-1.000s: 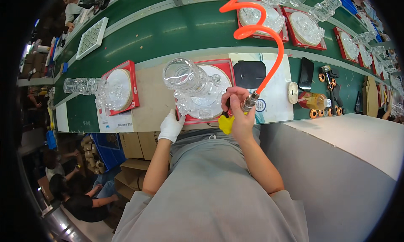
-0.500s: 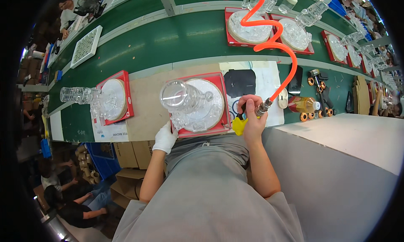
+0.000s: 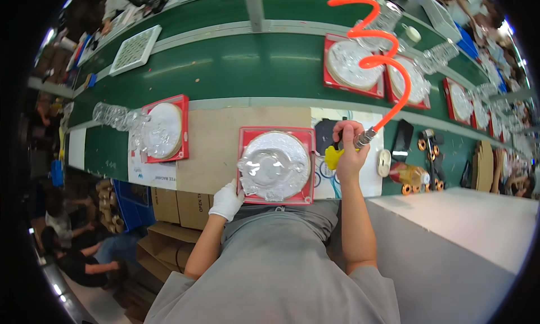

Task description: The person cleans acrylic hookahs by blowing debris off the components with an air blow gun and positioning the pieces onto packaging trays by hand.

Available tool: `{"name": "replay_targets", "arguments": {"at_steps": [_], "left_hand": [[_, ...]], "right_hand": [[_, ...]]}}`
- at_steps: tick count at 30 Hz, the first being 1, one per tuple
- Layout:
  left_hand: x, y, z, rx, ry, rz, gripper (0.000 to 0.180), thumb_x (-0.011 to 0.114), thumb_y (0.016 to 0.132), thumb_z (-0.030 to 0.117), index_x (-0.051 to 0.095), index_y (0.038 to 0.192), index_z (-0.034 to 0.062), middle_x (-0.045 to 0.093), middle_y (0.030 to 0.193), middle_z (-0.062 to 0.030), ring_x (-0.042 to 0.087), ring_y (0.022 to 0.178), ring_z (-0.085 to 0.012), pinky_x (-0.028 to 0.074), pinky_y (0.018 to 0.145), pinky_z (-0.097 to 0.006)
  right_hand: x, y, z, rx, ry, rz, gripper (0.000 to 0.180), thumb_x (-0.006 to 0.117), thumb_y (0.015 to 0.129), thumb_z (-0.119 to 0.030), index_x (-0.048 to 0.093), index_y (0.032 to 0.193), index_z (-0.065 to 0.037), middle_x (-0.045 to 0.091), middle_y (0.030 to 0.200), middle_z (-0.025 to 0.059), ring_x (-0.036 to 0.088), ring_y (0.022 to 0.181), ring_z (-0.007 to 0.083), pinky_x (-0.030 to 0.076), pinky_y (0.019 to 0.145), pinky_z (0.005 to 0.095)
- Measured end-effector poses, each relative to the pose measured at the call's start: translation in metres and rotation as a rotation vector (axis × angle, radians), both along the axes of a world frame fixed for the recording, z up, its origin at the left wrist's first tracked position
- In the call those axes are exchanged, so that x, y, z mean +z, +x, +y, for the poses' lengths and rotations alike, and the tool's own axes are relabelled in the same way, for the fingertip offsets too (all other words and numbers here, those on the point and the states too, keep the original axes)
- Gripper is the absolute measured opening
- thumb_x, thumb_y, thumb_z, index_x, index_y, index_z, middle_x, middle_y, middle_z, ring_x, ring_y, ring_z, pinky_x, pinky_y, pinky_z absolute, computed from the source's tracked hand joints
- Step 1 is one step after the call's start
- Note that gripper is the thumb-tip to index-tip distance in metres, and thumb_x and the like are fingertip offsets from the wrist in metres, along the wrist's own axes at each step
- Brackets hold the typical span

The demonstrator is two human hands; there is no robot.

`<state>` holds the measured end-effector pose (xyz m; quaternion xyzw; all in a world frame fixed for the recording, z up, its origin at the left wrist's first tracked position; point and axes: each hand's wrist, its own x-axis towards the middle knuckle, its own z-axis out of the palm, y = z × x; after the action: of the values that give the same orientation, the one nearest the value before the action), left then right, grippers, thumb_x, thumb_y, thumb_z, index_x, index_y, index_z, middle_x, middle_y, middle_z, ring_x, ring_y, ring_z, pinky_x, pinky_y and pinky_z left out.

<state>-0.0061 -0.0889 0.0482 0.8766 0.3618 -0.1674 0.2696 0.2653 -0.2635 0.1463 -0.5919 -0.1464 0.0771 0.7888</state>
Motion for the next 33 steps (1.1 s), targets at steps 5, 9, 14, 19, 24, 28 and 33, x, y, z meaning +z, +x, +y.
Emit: {"name": "replay_targets", "arguments": {"at_steps": [5,9,14,19,24,28,33], "left_hand": [[0.008,0.001,0.001,0.013,-0.012,-0.025,0.032,0.057,0.086,0.030,0.054,0.104,0.0037,0.065,0.093,-0.0221,0.064,0.084,-0.0400,0.051,0.075,-0.050],[0.002,-0.004,0.001,0.012,0.004,-0.071,0.032,0.056,0.086,0.032,0.054,0.101,0.0033,0.065,0.092,-0.0218,0.064,0.082,-0.0404,0.051,0.074,-0.050],[0.004,-0.007,0.000,-0.031,0.039,-0.092,0.029,0.057,0.086,0.032,0.054,0.095,0.0051,0.064,0.086,-0.0186,0.064,0.078,-0.0383,0.051,0.070,-0.050],[0.034,-0.016,-0.005,-0.072,0.153,-0.672,0.018,0.069,0.079,0.025,0.061,0.079,0.0096,0.061,0.075,-0.0085,0.062,0.069,-0.0290,0.049,0.063,-0.041],[0.006,-0.016,-0.020,-0.591,0.207,-0.556,0.022,0.067,0.079,0.031,0.063,0.085,0.0107,0.063,0.080,-0.0061,0.062,0.079,-0.0235,0.049,0.072,-0.038],[-0.015,-0.005,-0.033,-0.627,0.230,-0.438,0.023,0.065,0.080,0.034,0.063,0.084,0.0113,0.062,0.077,-0.0053,0.063,0.076,-0.0222,0.050,0.067,-0.037],[-0.015,0.000,-0.016,-0.592,0.326,-0.364,0.022,0.066,0.077,0.033,0.062,0.081,0.0117,0.060,0.072,-0.0047,0.063,0.068,-0.0223,0.050,0.057,-0.038]], "right_hand": [[-0.011,0.024,0.039,0.051,0.027,-0.025,0.020,0.052,0.096,-0.019,0.057,0.087,-0.001,0.057,0.078,0.0049,0.049,0.068,0.0108,0.037,0.062,0.0238],[0.000,0.020,0.084,0.169,0.156,0.052,0.022,0.050,0.097,-0.019,0.056,0.087,-0.001,0.057,0.082,0.0087,0.051,0.071,0.0142,0.038,0.063,0.0254],[0.008,0.012,0.112,0.401,0.322,0.134,0.023,0.054,0.095,-0.023,0.055,0.092,0.000,0.058,0.088,0.0129,0.052,0.075,0.0181,0.041,0.067,0.0289],[0.032,0.043,0.033,0.157,0.104,0.006,0.029,0.054,0.094,-0.027,0.057,0.106,0.000,0.061,0.107,0.0114,0.055,0.106,0.0196,0.045,0.082,0.0333],[0.007,0.027,-0.053,0.019,0.122,0.059,0.024,0.050,0.098,-0.022,0.056,0.102,0.000,0.058,0.107,0.0136,0.054,0.108,0.0219,0.044,0.079,0.0315],[-0.015,-0.008,-0.081,-0.069,0.112,0.168,0.023,0.052,0.097,-0.021,0.057,0.100,0.001,0.058,0.106,0.0149,0.055,0.104,0.0209,0.045,0.077,0.0302],[-0.034,-0.030,-0.096,-0.104,-0.002,0.183,0.019,0.056,0.096,-0.021,0.059,0.099,-0.003,0.059,0.105,0.0106,0.057,0.107,0.0208,0.045,0.076,0.0294]]}}
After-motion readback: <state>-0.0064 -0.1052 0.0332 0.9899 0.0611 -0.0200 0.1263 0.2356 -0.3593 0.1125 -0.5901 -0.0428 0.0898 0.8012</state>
